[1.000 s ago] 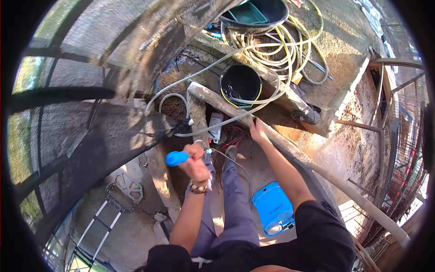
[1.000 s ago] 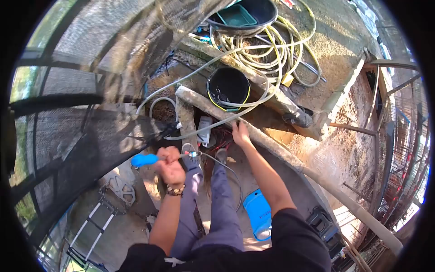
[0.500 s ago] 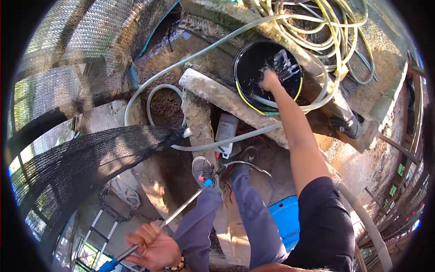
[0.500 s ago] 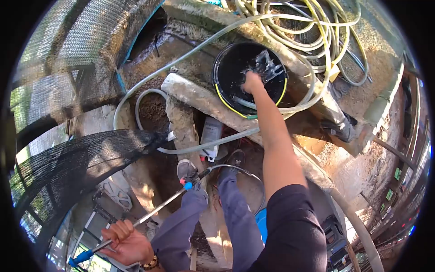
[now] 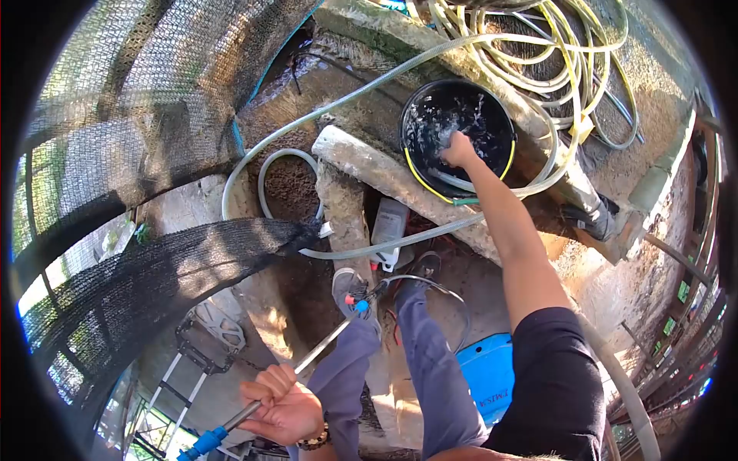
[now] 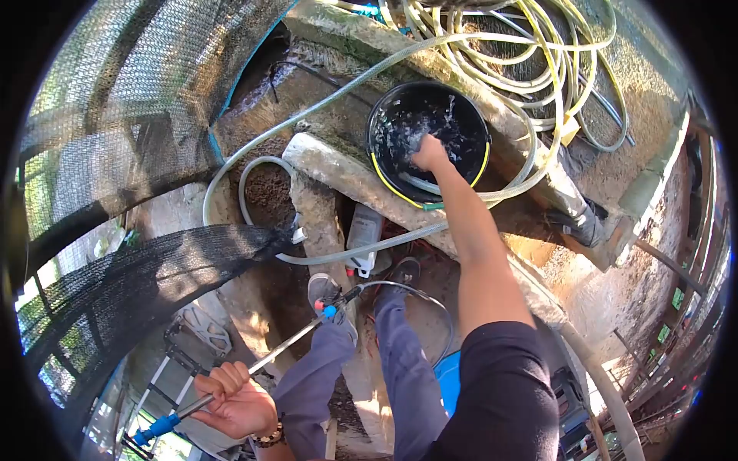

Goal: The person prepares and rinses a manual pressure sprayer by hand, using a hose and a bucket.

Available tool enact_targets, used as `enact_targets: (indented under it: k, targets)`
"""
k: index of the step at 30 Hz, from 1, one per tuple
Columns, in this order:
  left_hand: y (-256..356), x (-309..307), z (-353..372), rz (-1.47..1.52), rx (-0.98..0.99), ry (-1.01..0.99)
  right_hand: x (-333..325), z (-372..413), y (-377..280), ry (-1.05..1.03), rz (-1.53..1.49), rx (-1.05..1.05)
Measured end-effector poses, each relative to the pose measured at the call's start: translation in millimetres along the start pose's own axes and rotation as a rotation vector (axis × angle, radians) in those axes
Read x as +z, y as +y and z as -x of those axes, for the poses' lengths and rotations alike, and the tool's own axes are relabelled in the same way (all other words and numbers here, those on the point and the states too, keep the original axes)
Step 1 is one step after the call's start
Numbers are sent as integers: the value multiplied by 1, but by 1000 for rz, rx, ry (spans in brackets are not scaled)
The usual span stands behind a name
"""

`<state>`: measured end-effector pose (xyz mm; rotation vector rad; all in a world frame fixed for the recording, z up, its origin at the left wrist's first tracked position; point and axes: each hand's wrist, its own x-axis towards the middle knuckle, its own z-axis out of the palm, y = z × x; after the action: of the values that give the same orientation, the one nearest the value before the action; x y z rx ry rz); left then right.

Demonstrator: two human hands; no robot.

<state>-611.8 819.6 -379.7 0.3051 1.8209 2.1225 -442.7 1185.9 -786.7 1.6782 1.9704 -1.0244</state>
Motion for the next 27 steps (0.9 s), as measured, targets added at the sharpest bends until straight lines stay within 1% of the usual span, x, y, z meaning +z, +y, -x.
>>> enact_targets:
  k: [1,3,4,5,7,9,10,11,13,16,19,22,24,27]
  targets:
    - [1,1,0,-11,4,-29,9,0,-2,65,-34,-8]
    - [2,6,1,-15,3,-36,-6,18,-16,204,-64,-27]
    - [2,8,3,-13,-9,-48,13,9,4,182,14,-145]
    - [3,7,4,-9,-15,-59,22,-6,10,91,-15,-238]
    - [5,7,7,0,-5,-64,-3,38,-35,427,-384,-170]
    - [8,7,6,-23,-19,-77,-7,43,-48,370,-619,-391]
    - [8,8,6,-29,-22,-80,-32,76,-73,394,-634,-517]
    - [9,9,5,-17,-10,-99,-52,102,-90,357,-687,-550]
    - [8,12,3,8,14,-137,-79,128,-108,479,-660,-755]
    - [7,13,1,6,33,-176,-117,162,-131,569,-620,-842]
    - [5,16,1,6,44,-157,-135,173,-138,672,-488,-901]
    - [7,16,2,-14,-11,-147,-150,184,-144,696,-448,-870]
    - [7,18,2,-10,-6,-149,-154,184,-143,755,-369,-862]
    - [7,19,2,-18,-5,-146,-158,185,-143,790,-268,-888]
